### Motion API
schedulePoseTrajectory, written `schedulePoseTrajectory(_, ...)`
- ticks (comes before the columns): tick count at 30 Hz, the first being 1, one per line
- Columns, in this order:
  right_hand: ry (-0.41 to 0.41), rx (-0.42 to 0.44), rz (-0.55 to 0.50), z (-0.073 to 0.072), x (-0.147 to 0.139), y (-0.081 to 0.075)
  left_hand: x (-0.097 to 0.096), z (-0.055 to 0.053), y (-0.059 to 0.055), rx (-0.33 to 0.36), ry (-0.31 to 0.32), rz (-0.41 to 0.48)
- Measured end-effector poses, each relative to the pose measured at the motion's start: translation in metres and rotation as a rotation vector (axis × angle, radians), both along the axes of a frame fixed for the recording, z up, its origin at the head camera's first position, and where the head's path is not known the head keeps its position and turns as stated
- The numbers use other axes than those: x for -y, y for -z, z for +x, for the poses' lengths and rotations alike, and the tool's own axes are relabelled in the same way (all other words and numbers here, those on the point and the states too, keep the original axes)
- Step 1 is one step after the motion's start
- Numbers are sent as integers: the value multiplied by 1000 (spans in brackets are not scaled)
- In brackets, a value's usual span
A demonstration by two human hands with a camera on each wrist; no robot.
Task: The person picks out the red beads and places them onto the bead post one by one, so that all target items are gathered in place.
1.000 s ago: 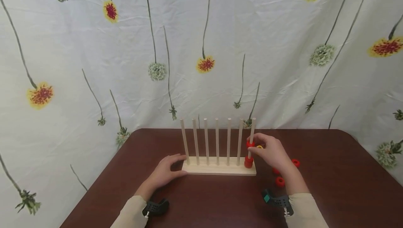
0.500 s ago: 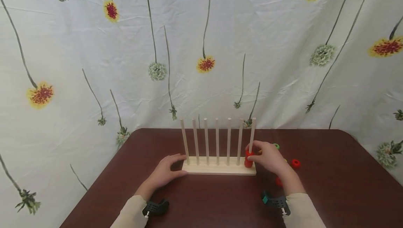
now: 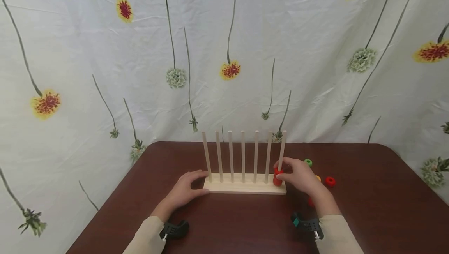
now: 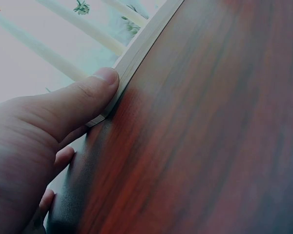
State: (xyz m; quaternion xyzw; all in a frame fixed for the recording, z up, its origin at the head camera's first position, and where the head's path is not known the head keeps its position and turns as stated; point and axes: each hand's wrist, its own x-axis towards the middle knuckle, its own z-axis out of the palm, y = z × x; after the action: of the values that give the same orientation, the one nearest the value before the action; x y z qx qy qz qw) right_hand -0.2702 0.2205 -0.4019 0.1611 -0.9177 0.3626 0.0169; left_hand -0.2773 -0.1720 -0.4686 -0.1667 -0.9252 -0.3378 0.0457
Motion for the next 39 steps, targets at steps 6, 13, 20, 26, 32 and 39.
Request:
schedulePoseTrajectory(6, 1, 17, 18, 2, 1, 1, 0, 0, 0, -3, 14, -1)
schedulePoseTrajectory(13, -15, 19, 43, 3, 0, 1, 1, -1, 0, -2, 19, 2)
schedulePoseTrajectory(20, -49, -10, 97, 4, -9, -4, 0, -1, 0, -9, 21, 2)
schedulePoseTrajectory(26, -15, 0, 150, 5, -20, -8, 0, -2, 0, -11, 16, -1)
schedulePoseTrajectory(32, 39, 4, 157, 2, -29, -3, 1, -1, 0, -4, 9, 4)
schedulePoseTrajectory(39, 84, -36, 195, 1, -43, 6, 1, -1, 1, -8, 10, 4)
